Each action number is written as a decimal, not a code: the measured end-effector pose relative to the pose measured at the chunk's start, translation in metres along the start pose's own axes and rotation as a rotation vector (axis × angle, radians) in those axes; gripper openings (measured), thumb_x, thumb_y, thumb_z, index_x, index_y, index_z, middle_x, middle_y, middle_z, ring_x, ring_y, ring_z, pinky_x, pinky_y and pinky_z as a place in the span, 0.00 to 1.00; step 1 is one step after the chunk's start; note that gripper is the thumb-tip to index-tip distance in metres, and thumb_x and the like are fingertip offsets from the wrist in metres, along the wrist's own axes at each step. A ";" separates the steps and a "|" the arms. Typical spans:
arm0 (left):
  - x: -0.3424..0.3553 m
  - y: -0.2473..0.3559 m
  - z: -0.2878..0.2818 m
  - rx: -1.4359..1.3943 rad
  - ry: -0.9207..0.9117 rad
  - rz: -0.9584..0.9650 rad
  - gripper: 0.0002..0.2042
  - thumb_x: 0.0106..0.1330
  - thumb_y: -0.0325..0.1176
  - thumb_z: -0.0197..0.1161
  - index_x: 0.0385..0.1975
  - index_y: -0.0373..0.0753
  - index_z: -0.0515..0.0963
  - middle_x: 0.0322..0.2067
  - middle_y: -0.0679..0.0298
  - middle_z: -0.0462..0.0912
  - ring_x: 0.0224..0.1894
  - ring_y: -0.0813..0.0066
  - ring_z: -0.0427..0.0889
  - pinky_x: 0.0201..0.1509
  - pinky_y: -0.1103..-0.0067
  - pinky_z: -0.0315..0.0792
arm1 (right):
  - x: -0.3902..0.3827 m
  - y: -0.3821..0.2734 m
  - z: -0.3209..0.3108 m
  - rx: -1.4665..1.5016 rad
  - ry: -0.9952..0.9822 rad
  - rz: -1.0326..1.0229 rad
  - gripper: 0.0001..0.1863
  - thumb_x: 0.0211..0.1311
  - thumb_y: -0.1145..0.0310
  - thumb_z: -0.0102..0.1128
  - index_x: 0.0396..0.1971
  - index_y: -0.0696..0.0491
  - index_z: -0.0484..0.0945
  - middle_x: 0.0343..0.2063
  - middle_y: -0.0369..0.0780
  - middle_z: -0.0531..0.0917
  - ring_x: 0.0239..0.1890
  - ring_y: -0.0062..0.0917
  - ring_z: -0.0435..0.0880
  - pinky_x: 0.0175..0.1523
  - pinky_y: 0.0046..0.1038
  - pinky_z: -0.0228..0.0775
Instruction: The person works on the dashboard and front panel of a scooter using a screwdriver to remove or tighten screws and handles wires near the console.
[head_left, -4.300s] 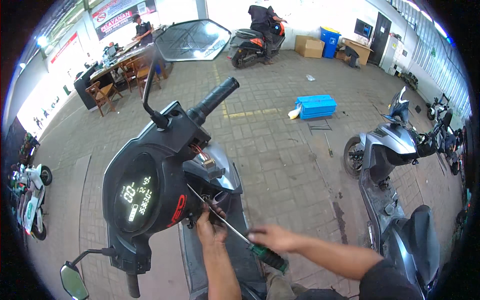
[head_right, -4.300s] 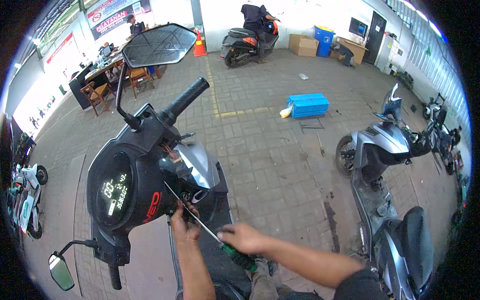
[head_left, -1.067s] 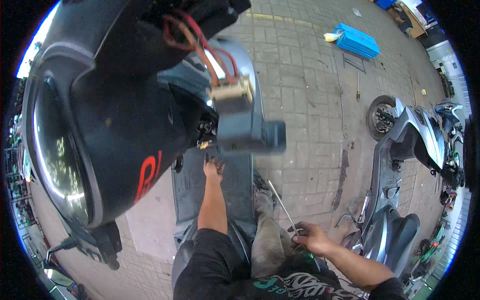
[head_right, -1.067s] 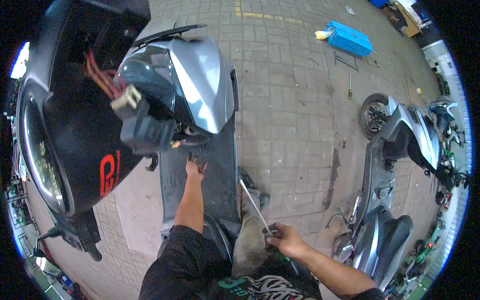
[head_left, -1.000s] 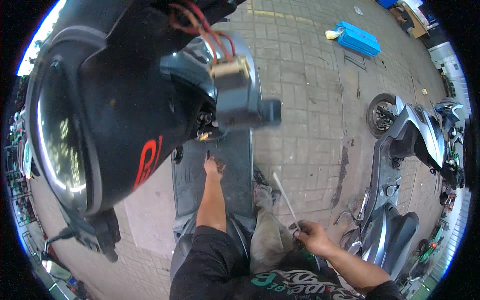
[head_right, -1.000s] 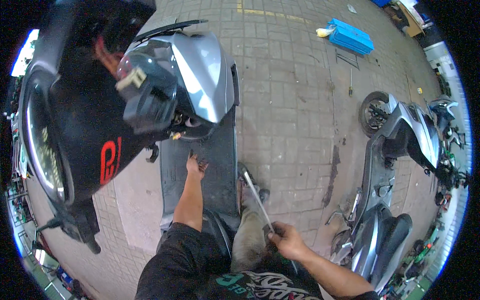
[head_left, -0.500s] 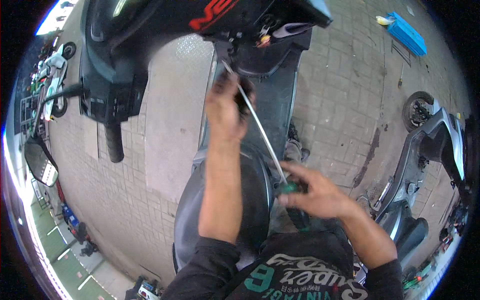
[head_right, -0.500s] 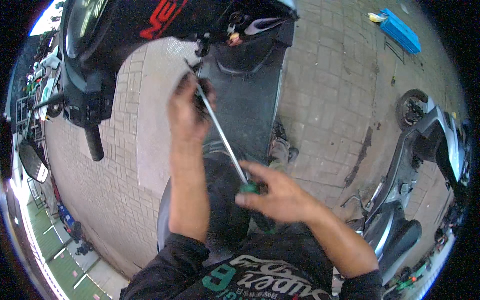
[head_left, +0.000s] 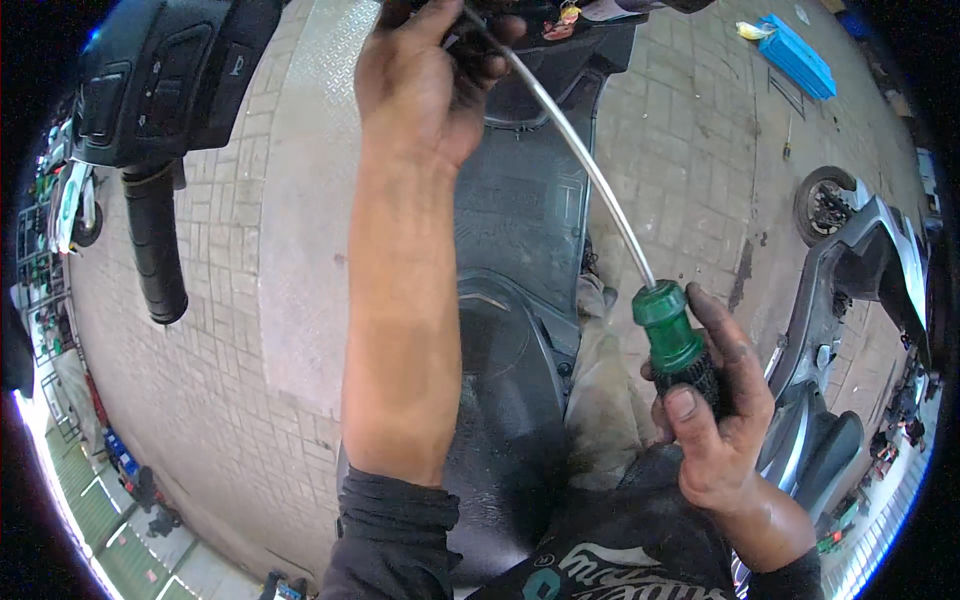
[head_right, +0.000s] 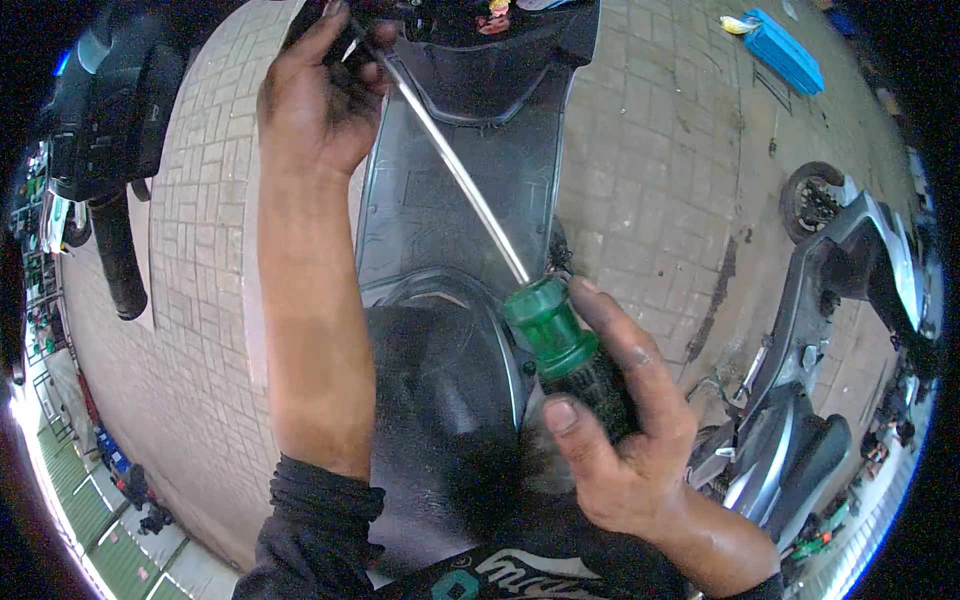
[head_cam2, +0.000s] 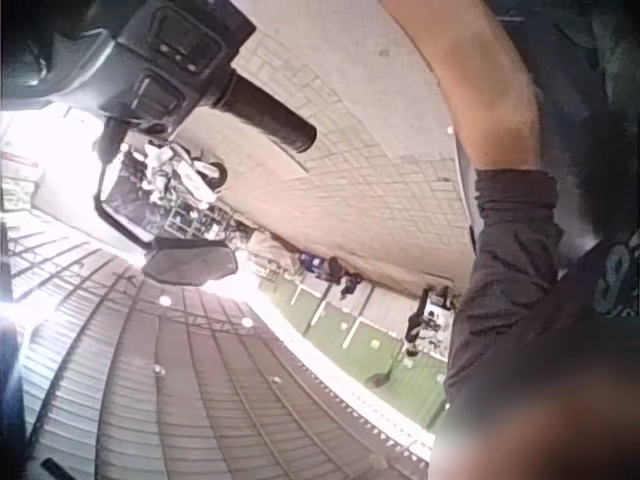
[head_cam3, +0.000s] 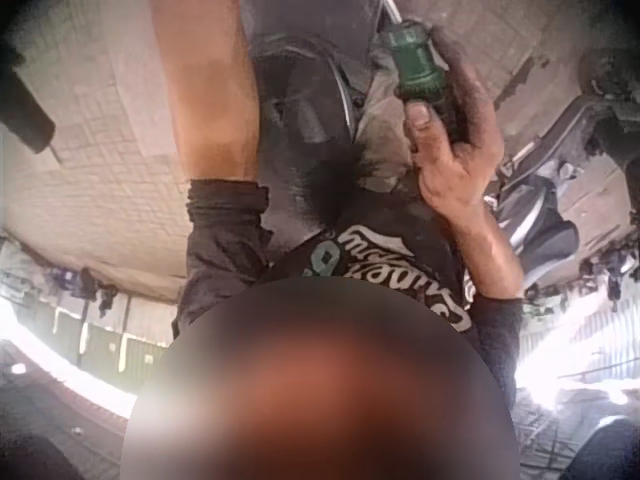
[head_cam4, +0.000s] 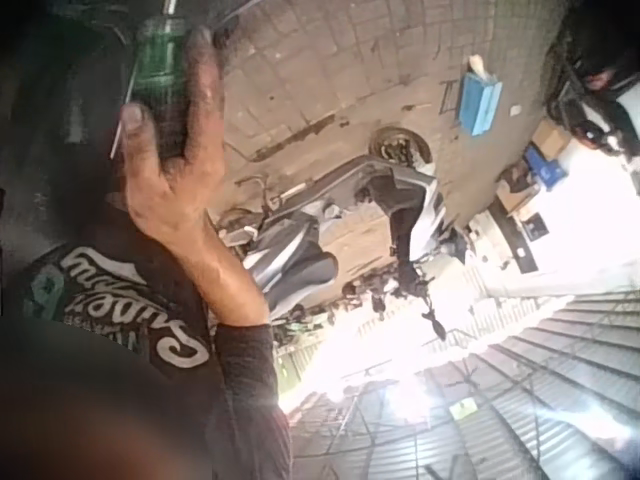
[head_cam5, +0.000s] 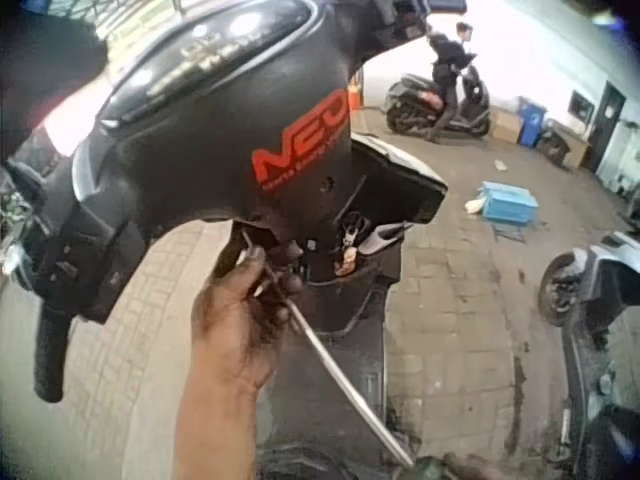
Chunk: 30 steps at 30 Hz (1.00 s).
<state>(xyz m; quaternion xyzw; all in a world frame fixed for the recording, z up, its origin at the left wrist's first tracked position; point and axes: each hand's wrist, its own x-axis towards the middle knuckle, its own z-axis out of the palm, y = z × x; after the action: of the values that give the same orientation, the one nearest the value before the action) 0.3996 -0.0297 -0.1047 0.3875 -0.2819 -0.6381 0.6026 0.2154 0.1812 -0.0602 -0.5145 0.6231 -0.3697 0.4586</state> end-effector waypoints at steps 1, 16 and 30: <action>0.000 -0.001 0.005 -0.011 0.003 0.015 0.16 0.60 0.36 0.56 0.46 0.37 0.68 0.32 0.60 0.80 0.26 0.74 0.78 0.20 0.86 0.67 | 0.000 -0.001 0.002 -0.007 0.032 0.005 0.34 0.52 0.61 0.60 0.54 0.64 0.59 0.40 0.47 0.74 0.33 0.21 0.71 0.32 0.18 0.57; -0.002 -0.009 0.029 -0.066 0.137 0.071 0.14 0.60 0.33 0.57 0.43 0.35 0.68 0.28 0.60 0.80 0.22 0.76 0.78 0.14 0.87 0.64 | -0.011 0.002 -0.014 -0.240 0.063 -0.031 0.36 0.51 0.57 0.61 0.55 0.63 0.60 0.33 0.46 0.77 0.18 0.13 0.70 0.18 0.11 0.57; -0.005 -0.007 0.038 -0.163 0.165 0.142 0.10 0.59 0.32 0.58 0.36 0.34 0.72 0.27 0.59 0.79 0.24 0.75 0.78 0.20 0.88 0.68 | 0.019 -0.045 -0.028 0.274 0.117 0.379 0.39 0.44 0.53 0.63 0.53 0.63 0.63 0.27 0.48 0.78 0.13 0.17 0.70 0.17 0.16 0.58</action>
<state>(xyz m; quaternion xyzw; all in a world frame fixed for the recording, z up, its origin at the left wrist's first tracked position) 0.3640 -0.0278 -0.0889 0.3675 -0.2054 -0.5807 0.6968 0.2015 0.1534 -0.0129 -0.2992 0.6779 -0.3873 0.5486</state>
